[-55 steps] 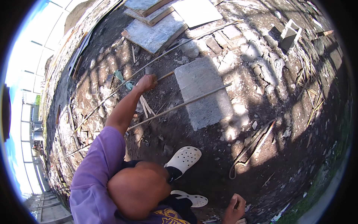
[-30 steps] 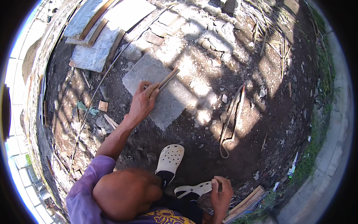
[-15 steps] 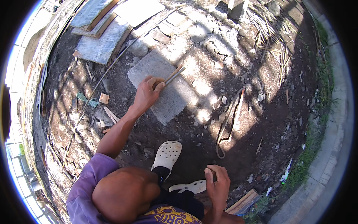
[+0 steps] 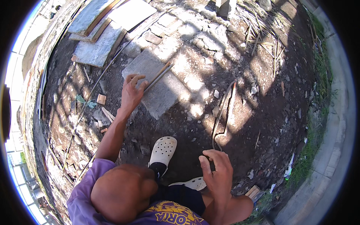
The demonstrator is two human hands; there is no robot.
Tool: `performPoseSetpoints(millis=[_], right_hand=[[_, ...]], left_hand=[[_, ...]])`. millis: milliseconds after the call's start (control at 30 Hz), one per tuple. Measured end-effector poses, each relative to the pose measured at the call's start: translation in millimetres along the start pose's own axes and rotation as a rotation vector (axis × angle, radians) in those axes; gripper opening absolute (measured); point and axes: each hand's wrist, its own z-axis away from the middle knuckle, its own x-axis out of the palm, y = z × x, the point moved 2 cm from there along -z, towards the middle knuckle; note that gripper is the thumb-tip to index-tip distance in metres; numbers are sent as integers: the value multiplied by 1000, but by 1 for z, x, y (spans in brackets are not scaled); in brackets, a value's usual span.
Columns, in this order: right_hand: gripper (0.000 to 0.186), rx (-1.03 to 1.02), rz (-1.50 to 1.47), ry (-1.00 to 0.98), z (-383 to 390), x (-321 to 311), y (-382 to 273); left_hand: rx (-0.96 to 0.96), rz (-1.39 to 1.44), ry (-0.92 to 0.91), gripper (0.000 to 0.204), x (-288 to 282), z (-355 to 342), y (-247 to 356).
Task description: The person uses a hacksaw to cut a metal rod placed on a concrete block. They repeatedly saw back and forth, repositioning the rod and adjusting their grip as needed. The cut pieces are set aside on the ground.
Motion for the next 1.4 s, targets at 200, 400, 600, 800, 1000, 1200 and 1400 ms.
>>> performPoseSetpoints(millis=[200, 400, 600, 800, 1000, 1200, 1400], right_hand=[[22, -11, -12, -23, -13, -3, 9], [23, -20, -25, -20, -19, -6, 15], [19, -27, -71, 13, -24, -8, 17], [21, -1, -72, -26, -26, -4, 18], [23, 43, -75, -28, -25, -1, 15], [25, 67, -52, -47, -25, 2, 15], [26, 64, -7, -89, -25, 6, 15]], left_hand=[[-193, 139, -272, 24, -32, 8, -38], [-361, 38, -514, 27, -40, 6, -46], [-383, 113, -605, 29, -39, 9, -37], [-300, 96, -537, 33, -41, 12, -35], [-243, 109, -502, 34, -37, 14, -34], [-270, 187, -478, 36, -30, 19, -33], [-207, 137, -412, 32, -30, 24, -33]])
